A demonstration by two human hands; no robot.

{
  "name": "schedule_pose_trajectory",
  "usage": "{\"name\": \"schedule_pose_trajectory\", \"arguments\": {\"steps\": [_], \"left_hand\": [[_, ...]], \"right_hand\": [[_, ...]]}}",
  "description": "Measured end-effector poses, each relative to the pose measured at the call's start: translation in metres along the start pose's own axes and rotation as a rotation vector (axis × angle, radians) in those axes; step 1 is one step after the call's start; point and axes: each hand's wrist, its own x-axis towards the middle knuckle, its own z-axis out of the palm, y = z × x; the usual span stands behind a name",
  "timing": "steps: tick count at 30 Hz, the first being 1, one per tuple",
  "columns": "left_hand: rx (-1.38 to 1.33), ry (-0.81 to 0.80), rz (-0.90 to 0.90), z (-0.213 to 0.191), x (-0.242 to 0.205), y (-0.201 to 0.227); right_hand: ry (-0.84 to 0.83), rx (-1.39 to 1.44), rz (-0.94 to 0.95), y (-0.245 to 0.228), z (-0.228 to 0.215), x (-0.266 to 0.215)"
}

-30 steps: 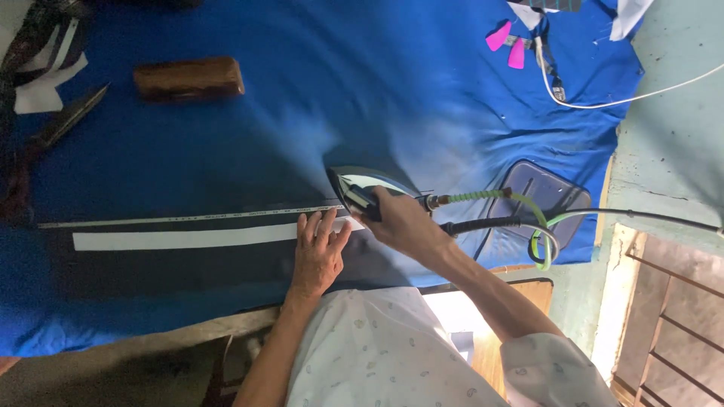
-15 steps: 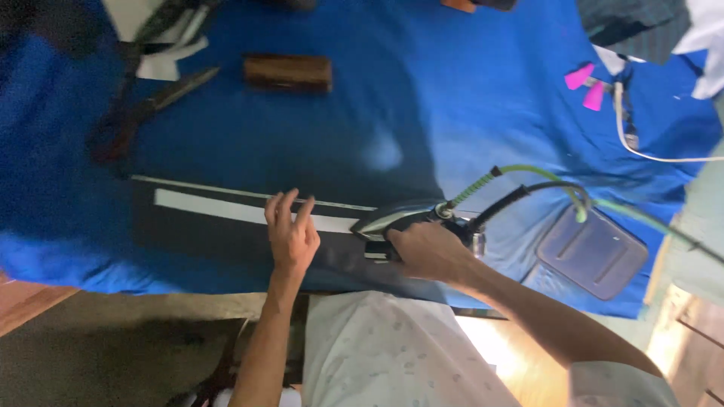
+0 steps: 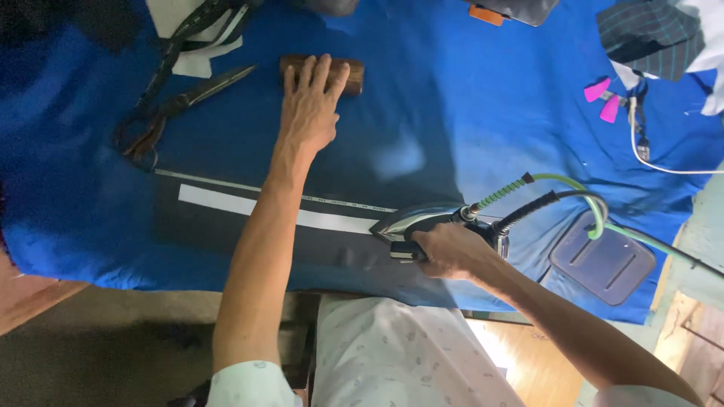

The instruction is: The person uses shears to cut a long strip of dark fabric along a ruler on a blue work surface, then irons the cut strip with a steam iron. The person handles the fabric, ruler, shears, and iron in sequence.

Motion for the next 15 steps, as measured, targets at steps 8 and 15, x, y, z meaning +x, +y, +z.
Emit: {"name": "schedule_pose_trajectory", "arguments": {"steps": [8,15], "left_hand": [[-0.059,0.194,0.017,0.014,-0.001,0.007],[-0.206,0.225,0.005,0.031,-0.014,0.017]], "right_hand": [[0.112,-0.037,-0.115,0.014,0.019,0.006],[0.111,0.079,-0.039,-0.004,-0.015,-0.017]]}}
